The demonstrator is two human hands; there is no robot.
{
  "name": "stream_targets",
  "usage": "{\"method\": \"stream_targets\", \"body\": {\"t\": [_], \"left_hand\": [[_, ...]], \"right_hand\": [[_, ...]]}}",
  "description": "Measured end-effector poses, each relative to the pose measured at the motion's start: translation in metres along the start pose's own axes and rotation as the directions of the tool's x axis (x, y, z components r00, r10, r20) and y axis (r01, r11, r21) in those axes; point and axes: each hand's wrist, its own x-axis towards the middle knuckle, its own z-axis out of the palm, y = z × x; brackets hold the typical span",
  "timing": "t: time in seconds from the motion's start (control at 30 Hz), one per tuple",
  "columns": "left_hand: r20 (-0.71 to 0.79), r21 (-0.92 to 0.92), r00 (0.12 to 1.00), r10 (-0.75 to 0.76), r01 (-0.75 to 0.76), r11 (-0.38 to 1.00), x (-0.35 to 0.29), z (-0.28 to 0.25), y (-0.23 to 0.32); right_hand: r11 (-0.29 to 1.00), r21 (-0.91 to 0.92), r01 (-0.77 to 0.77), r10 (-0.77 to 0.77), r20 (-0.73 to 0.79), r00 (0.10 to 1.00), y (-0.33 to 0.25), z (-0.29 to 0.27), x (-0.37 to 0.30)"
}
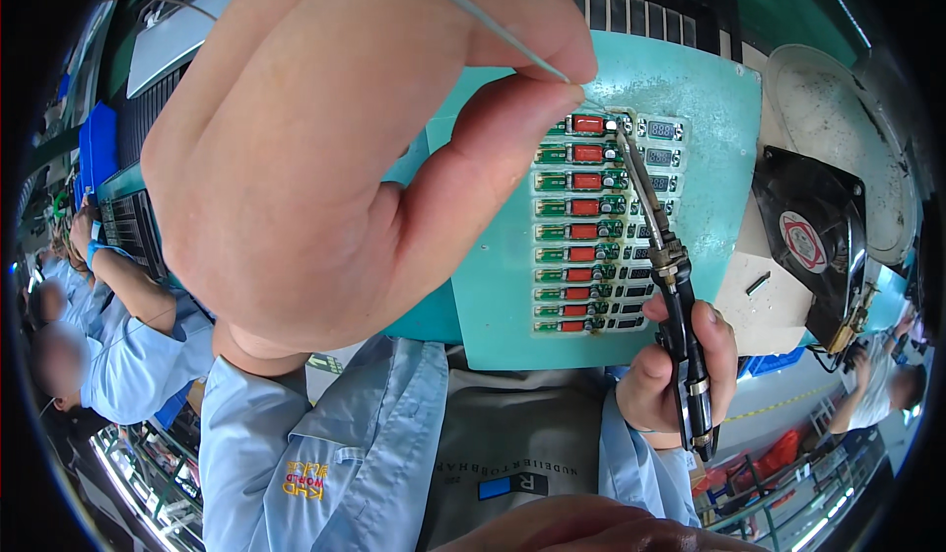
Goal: Soldering electronic components onto a printed circuit board and assembling it into a protective housing.
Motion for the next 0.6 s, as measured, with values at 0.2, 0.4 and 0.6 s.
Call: {"method": "stream_targets", "body": {"t": [0.2,0.4,0.6], "left_hand": [[-0.007,-0.028,1.000,0.010,-0.010,1.000,-0.006,-0.005,0.006],[0.002,-0.045,1.000,0.018,-0.018,0.999,-0.006,-0.004,0.006],[0.004,-0.064,1.000,0.026,-0.026,0.998,-0.005,0.001,0.008]], "right_hand": [[0.988,0.151,0.033,-0.022,-0.073,0.997,0.004,-0.005,-0.013],[0.985,0.147,0.093,-0.071,-0.149,0.986,0.008,-0.003,-0.012],[0.990,0.129,0.049,-0.037,-0.093,0.995,0.004,-0.008,-0.019]]}}
